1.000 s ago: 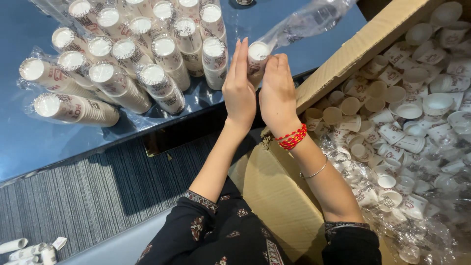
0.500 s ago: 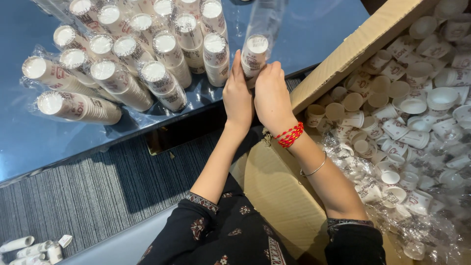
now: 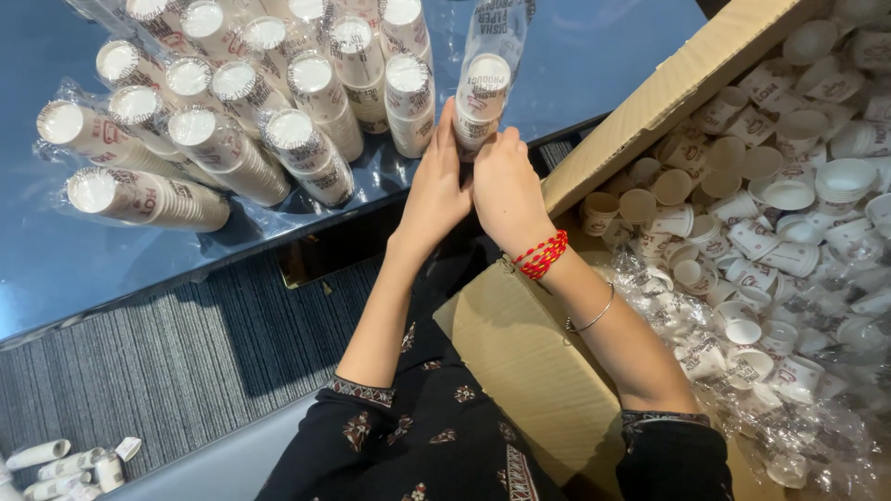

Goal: Packing small paper cups into plastic sleeves and organizing them in a cardboard box.

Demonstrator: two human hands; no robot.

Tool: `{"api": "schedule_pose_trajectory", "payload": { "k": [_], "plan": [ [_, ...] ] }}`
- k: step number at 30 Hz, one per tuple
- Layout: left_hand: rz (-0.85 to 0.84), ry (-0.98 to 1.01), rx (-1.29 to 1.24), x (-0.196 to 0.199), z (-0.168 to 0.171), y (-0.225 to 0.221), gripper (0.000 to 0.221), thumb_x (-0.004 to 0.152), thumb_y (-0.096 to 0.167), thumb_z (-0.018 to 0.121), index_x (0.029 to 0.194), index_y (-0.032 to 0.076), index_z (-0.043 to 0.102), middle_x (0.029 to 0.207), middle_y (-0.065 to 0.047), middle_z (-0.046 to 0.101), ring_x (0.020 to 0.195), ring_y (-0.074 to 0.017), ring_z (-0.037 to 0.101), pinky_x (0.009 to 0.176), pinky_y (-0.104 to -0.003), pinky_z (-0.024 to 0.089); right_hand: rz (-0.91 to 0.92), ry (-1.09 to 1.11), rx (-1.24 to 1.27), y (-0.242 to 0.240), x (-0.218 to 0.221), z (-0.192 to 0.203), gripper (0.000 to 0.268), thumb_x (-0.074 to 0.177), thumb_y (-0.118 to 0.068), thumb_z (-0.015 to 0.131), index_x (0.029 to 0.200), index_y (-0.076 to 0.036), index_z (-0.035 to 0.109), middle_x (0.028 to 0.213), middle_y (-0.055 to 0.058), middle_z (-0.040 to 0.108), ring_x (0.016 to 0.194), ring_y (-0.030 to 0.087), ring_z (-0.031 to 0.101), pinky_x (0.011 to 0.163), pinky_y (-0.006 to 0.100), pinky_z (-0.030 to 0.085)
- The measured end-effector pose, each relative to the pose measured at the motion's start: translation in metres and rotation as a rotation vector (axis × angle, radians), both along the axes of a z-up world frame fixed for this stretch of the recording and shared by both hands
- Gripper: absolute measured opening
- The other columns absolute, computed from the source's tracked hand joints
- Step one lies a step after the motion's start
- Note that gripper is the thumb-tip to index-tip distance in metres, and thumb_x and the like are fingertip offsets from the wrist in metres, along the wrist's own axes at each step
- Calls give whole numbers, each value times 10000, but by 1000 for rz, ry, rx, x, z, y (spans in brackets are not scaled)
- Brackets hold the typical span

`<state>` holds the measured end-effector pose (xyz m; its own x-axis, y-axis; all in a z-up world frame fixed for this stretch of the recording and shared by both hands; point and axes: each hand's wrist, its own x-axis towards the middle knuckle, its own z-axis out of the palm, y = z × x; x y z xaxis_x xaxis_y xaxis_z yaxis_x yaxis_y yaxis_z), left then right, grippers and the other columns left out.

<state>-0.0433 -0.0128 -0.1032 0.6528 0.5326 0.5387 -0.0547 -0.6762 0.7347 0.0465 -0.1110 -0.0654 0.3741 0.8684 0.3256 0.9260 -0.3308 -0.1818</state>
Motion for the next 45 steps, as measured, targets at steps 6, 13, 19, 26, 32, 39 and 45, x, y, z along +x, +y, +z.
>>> {"api": "schedule_pose_trajectory", "payload": {
  "k": [6,13,19,26,32,39,45],
  "plan": [
    [39,22,-16,-2,7,-8,949,818,-169,544,1650,113,185,1466,-248,544,1373,-438,532,1165,-475,436,60,35,8,-5,4,-1,223,727,66,626,941,110,581,970,297,586,921,444,602,817,488,541],
    [51,-85,-12,-7,14,-8,771,891,-193,495,1597,87,361,1409,-247,611,1292,-415,613,1104,-445,478,99,97,16,-20,-3,21,197,719,75,614,906,73,552,900,269,586,799,426,627,722,496,529],
    [77,-152,-128,-40,61,-31,495,922,-154,547,1384,12,607,1284,-195,710,1149,-283,727,959,-357,577,104,95,26,-59,-30,113,84,954,-47,589,939,30,560,878,196,608,785,399,640,660,506,507],
    [50,-225,-268,-93,120,-69,366,935,201,752,1226,-6,672,1147,-111,764,923,-88,694,825,-236,560,193,478,77,-107,-43,184,212,1022,-128,578,896,39,547,771,168,548,650,318,558,592,419,437],
    [-210,-278,-104,-89,147,-89,751,794,376,852,1356,4,520,1355,-153,626,1164,-212,585,1018,-322,490,328,876,126,-144,-20,194,254,1057,-152,520,888,8,622,768,62,632,688,130,594,625,280,464],
    [-611,-150,-274,-44,121,-129,1017,783,233,926,1593,101,326,1378,-91,627,1307,-212,653,1163,-322,525,315,1156,457,-198,-11,195,273,1047,-153,528,865,24,629,800,57,647,753,100,551,681,225,439],
    [-791,-104,-331,11,95,-168,936,798,206,910,1560,132,373,1361,-94,637,1336,-226,627,1181,-363,497,-24,613,469,-257,-20,211,211,1049,-77,589,879,45,611,799,87,650,693,129,566,613,207,449]
  ]
}}
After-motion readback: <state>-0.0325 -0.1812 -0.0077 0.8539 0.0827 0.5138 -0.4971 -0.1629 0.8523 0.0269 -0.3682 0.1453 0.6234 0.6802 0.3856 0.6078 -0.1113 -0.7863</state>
